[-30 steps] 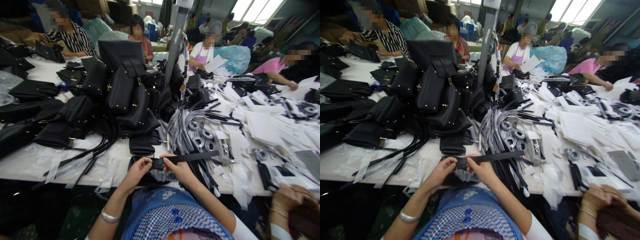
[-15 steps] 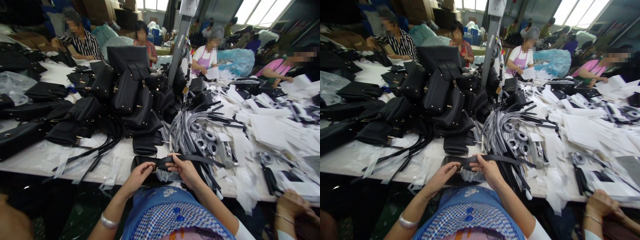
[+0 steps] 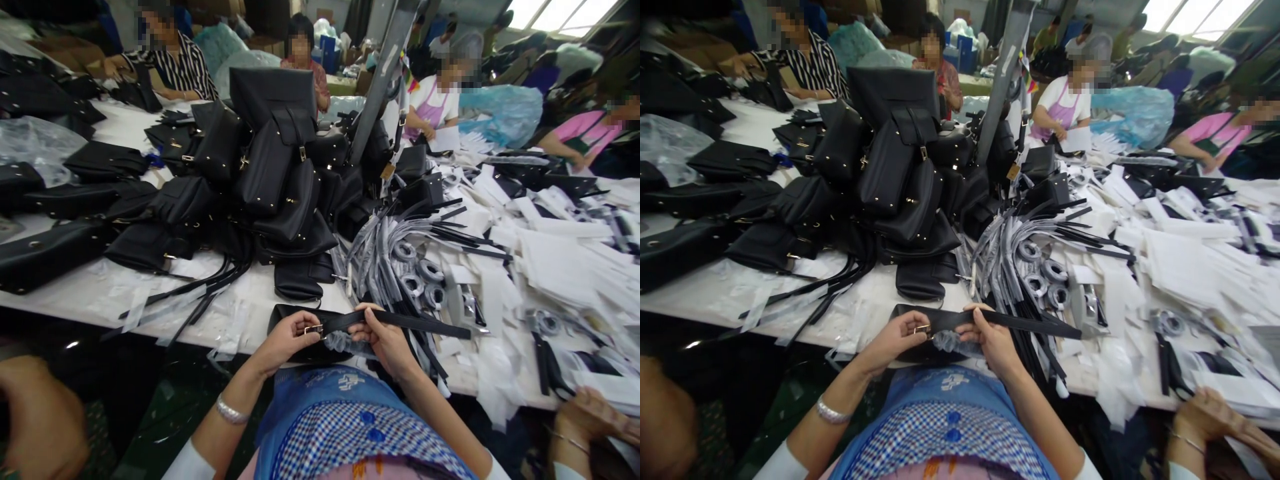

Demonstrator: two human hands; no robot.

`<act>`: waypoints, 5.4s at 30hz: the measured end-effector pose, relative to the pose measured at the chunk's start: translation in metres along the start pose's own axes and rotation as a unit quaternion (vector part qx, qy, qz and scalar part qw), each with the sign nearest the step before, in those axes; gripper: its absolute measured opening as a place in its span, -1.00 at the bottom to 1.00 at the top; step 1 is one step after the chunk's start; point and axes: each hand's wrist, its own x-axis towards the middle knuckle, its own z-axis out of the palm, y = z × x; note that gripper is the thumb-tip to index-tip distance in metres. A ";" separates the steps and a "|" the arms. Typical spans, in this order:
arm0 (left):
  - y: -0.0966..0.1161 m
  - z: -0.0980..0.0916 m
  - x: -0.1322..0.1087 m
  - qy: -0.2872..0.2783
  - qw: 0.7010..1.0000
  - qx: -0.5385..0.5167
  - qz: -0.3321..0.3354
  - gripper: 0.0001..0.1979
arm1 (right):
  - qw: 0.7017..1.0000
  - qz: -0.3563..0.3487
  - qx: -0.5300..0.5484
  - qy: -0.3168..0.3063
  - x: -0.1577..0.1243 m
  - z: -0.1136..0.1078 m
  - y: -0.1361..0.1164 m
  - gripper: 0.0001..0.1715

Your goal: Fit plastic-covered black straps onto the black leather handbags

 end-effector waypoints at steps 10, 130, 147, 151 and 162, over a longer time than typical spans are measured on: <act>0.002 0.010 0.008 0.086 0.996 0.023 0.022 -0.73 | 0.996 -0.020 -0.087 -0.020 -0.010 0.016 -0.019 -0.69; 0.001 -0.015 -0.003 0.183 0.982 0.011 0.036 -0.74 | 0.673 -0.271 -0.669 -0.165 0.042 0.044 -0.034 -0.69; 0.003 -0.006 0.009 0.194 0.980 0.034 0.006 -0.63 | 0.677 -0.268 -0.666 -0.163 0.042 0.043 -0.031 -0.68; 0.006 -0.016 0.008 0.199 0.977 0.068 0.023 -0.67 | 0.683 -0.264 -0.666 -0.145 0.037 0.041 -0.030 -0.70; -0.046 -0.151 -0.038 0.431 0.887 0.165 -0.004 -0.52 | 0.747 -0.270 -0.604 -0.060 0.037 0.013 -0.047 -0.73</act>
